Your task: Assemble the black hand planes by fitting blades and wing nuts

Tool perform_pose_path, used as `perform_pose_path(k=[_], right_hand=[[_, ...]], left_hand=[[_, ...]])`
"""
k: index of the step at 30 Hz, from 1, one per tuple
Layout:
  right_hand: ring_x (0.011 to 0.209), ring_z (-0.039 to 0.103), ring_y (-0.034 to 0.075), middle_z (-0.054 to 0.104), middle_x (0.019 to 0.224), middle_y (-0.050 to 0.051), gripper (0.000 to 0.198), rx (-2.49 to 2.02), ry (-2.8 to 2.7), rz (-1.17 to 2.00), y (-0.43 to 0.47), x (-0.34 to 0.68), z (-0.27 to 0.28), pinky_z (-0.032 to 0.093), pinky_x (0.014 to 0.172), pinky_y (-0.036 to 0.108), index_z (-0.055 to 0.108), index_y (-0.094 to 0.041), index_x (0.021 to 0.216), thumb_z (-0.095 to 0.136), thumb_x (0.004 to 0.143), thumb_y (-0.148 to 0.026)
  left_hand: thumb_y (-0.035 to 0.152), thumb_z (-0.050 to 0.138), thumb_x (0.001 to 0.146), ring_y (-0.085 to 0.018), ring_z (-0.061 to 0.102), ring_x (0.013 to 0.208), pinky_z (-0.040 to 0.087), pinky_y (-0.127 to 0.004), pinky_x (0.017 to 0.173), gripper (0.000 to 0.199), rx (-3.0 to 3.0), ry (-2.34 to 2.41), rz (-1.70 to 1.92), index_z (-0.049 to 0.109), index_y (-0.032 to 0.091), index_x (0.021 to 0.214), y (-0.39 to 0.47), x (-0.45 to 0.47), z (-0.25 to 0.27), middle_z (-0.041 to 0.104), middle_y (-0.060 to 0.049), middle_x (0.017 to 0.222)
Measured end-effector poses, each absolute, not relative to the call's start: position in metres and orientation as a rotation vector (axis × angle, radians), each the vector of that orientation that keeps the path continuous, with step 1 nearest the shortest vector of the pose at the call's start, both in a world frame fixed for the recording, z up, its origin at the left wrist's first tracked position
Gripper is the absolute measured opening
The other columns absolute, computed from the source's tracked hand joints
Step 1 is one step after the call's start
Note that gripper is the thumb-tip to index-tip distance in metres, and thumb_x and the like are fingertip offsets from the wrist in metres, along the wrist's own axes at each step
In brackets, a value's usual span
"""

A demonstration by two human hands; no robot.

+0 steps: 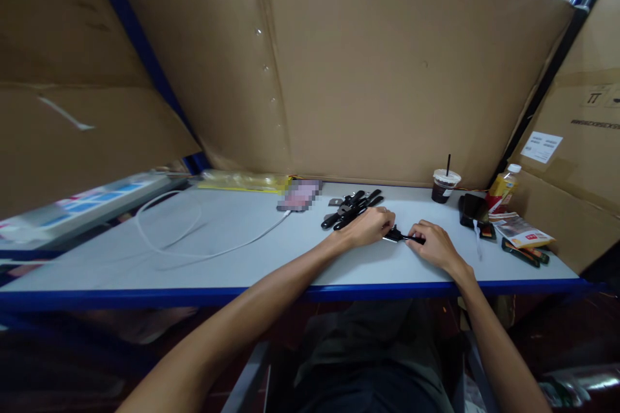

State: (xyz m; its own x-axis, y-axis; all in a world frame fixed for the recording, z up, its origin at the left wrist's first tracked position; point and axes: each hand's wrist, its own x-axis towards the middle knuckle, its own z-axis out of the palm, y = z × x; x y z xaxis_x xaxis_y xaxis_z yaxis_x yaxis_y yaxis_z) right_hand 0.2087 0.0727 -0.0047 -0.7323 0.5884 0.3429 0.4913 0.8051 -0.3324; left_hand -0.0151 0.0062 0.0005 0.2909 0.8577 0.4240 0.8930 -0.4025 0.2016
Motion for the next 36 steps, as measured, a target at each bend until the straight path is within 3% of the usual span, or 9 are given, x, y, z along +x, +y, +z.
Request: perform_pose_path(k=[14, 17, 21, 26, 32, 36], right_hand=[[0.079, 0.056, 0.015, 0.062, 0.086, 0.0, 0.005, -0.806, -2.566, 0.317, 0.072, 0.209, -0.004, 0.037, 0.072, 0.025, 0.072, -0.024, 0.088, 0.067, 0.086, -0.023], [0.077, 0.055, 0.014, 0.061, 0.084, -0.001, 0.006, -0.806, -2.568, 0.332, 0.072, 0.209, -0.003, 0.037, 0.071, 0.025, 0.073, -0.024, 0.089, 0.067, 0.086, -0.023], [0.077, 0.056, 0.014, 0.061, 0.084, -0.001, 0.009, -0.781, -2.573, 0.321, 0.073, 0.209, -0.005, 0.037, 0.072, 0.025, 0.075, -0.025, 0.092, 0.067, 0.087, -0.022], [0.077, 0.057, 0.014, 0.061, 0.085, 0.0, 0.012, -0.775, -2.578, 0.318, 0.072, 0.209, -0.006, 0.039, 0.074, 0.025, 0.076, -0.025, 0.096, 0.065, 0.092, -0.028], [0.078, 0.057, 0.014, 0.062, 0.086, 0.001, 0.015, -0.783, -2.589, 0.303, 0.073, 0.21, -0.006, 0.039, 0.073, 0.025, 0.078, -0.026, 0.097, 0.063, 0.094, -0.026], [0.079, 0.059, 0.015, 0.064, 0.09, 0.001, 0.015, -0.788, -2.591, 0.305, 0.075, 0.21, -0.007, 0.039, 0.074, 0.026, 0.078, -0.026, 0.1, 0.064, 0.094, -0.027]], left_hand=[[0.004, 0.047, 0.093, -0.021, 0.06, 0.088, 0.044, -0.028, 0.073, 0.021, -2.503, -1.456, -0.39, 0.062, 0.015, 0.083, -0.005, -0.008, 0.011, 0.063, -0.007, 0.081], [0.002, 0.047, 0.091, -0.021, 0.06, 0.087, 0.044, -0.028, 0.071, 0.02, -2.504, -1.497, -0.344, 0.062, 0.015, 0.091, -0.003, -0.006, 0.011, 0.062, -0.007, 0.081], [0.003, 0.048, 0.089, -0.019, 0.061, 0.079, 0.045, -0.027, 0.07, 0.029, -2.493, -1.586, -0.394, 0.061, 0.014, 0.112, 0.006, -0.01, 0.01, 0.064, -0.008, 0.093], [0.004, 0.052, 0.087, -0.019, 0.064, 0.082, 0.044, -0.027, 0.072, 0.019, -2.597, -1.493, -0.385, 0.067, 0.016, 0.089, 0.022, -0.013, 0.012, 0.067, -0.007, 0.085], [0.002, 0.056, 0.087, -0.019, 0.066, 0.089, 0.045, -0.027, 0.08, 0.022, -2.699, -1.39, -0.617, 0.072, 0.017, 0.091, 0.035, -0.011, 0.006, 0.073, -0.007, 0.09], [0.004, 0.058, 0.085, -0.018, 0.066, 0.083, 0.045, -0.026, 0.076, 0.025, -2.673, -1.544, -0.717, 0.074, 0.016, 0.1, 0.035, -0.012, 0.001, 0.074, -0.006, 0.089]])
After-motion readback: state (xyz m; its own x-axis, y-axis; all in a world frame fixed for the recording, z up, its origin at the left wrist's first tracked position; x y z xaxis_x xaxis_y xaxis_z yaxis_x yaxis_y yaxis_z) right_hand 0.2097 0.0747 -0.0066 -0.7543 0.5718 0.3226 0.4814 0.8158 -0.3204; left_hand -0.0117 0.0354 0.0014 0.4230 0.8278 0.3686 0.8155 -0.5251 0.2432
